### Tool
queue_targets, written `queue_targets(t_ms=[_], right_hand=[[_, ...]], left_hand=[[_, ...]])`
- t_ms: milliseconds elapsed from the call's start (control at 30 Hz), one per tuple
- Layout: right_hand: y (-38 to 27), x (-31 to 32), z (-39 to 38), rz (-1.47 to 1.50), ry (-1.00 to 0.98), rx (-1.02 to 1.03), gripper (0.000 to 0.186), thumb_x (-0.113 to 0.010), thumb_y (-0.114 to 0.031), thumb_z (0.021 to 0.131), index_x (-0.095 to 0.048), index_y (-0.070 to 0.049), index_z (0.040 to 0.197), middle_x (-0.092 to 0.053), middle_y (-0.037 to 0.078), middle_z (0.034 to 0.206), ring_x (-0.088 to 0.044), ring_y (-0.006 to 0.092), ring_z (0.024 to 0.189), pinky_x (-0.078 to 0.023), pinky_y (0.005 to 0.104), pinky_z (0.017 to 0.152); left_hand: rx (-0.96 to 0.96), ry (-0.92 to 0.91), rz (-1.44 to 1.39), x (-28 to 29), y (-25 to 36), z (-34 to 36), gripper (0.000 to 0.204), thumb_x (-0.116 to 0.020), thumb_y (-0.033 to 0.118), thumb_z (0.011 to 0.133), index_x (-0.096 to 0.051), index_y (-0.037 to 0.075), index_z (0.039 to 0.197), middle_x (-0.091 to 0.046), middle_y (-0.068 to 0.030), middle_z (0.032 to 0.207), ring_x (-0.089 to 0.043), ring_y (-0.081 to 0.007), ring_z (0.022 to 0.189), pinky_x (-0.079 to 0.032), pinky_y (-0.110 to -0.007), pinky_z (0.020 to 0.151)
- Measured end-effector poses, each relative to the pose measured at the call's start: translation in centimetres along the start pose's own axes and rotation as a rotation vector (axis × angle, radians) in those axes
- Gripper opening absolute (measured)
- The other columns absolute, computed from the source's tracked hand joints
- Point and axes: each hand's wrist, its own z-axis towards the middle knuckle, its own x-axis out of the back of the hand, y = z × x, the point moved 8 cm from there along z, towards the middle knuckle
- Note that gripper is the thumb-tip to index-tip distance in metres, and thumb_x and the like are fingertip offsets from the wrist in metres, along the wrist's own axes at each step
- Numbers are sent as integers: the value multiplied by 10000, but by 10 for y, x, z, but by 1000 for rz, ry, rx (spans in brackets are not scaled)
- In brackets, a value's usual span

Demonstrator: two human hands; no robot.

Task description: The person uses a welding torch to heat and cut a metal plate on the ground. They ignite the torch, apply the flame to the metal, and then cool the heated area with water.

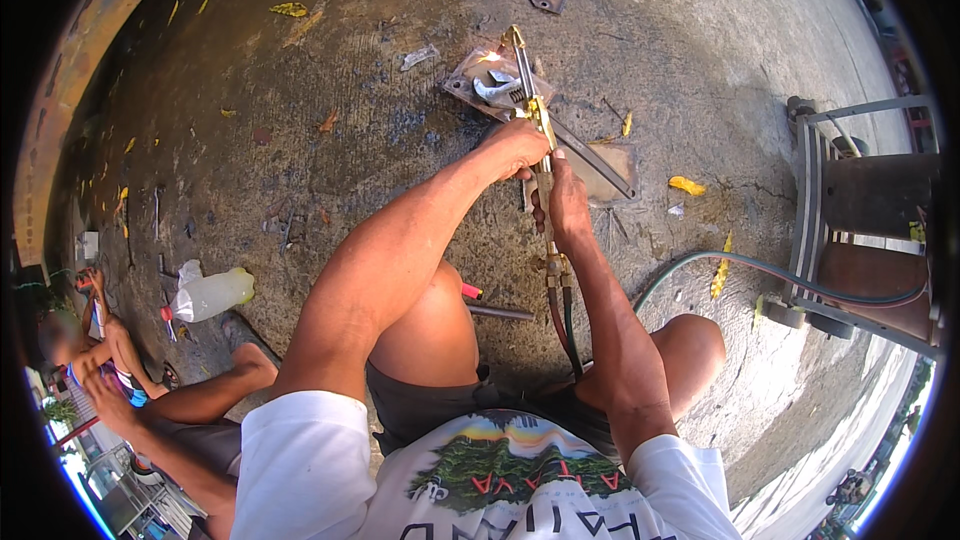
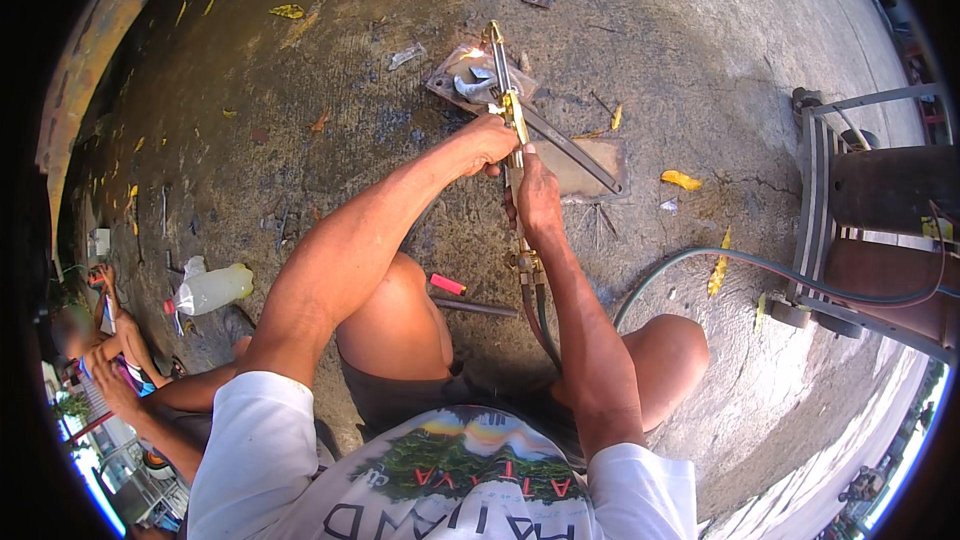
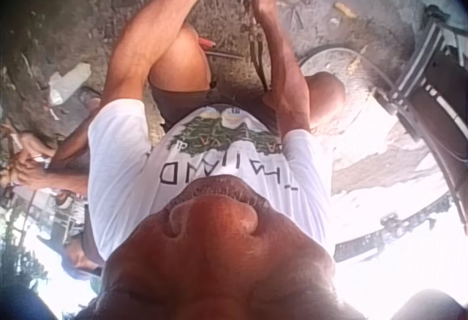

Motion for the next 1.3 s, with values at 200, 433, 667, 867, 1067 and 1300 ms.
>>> queue_targets(t_ms=[200,433,667,867,1067,1300], right_hand=[[0,0,0,9,-4,4,628,-347,-616,993,-564,-34,895,-522,55,641,-499,168,493,-398,347,425],[-1,1,-2,-3,3,6,632,-351,-623,992,-569,-36,902,-528,54,639,-503,167,493,-400,345,428],[1,1,1,-6,-5,-5,659,-352,-634,997,-573,-14,958,-515,51,640,-496,165,495,-398,351,430],[-1,0,-1,2,-7,2,660,-349,-638,995,-570,-18,942,-514,49,639,-495,164,490,-392,349,420],[-2,1,-1,19,-4,5,646,-348,-622,999,-564,-18,930,-512,46,637,-491,160,482,-388,350,414],[-2,1,0,16,-9,15,652,-348,-617,1002,-559,-9,903,-510,49,630,-494,165,478,-388,354,409]], left_hand=[[31,14,-4,1,-2,1,199,-563,146,930,-650,-30,894,-585,-67,780,-523,-152,550,-428,-294,367],[27,8,0,0,-1,1,193,-552,141,936,-656,-19,908,-581,-57,777,-520,-142,554,-417,-279,358],[26,-1,14,0,3,-3,197,-552,145,944,-653,-19,899,-576,-58,769,-519,-139,540,-409,-276,345],[29,3,10,3,5,-8,189,-556,133,940,-650,-27,899,-574,-63,767,-516,-142,528,-414,-280,344],[10,-6,9,1,2,-2,194,-567,136,932,-653,-37,912,-581,-71,769,-523,-150,533,-428,-294,353],[12,6,19,1,2,0,192,-593,134,908,-656,-44,877,-592,-78,772,-544,-158,563,-440,-298,371]])
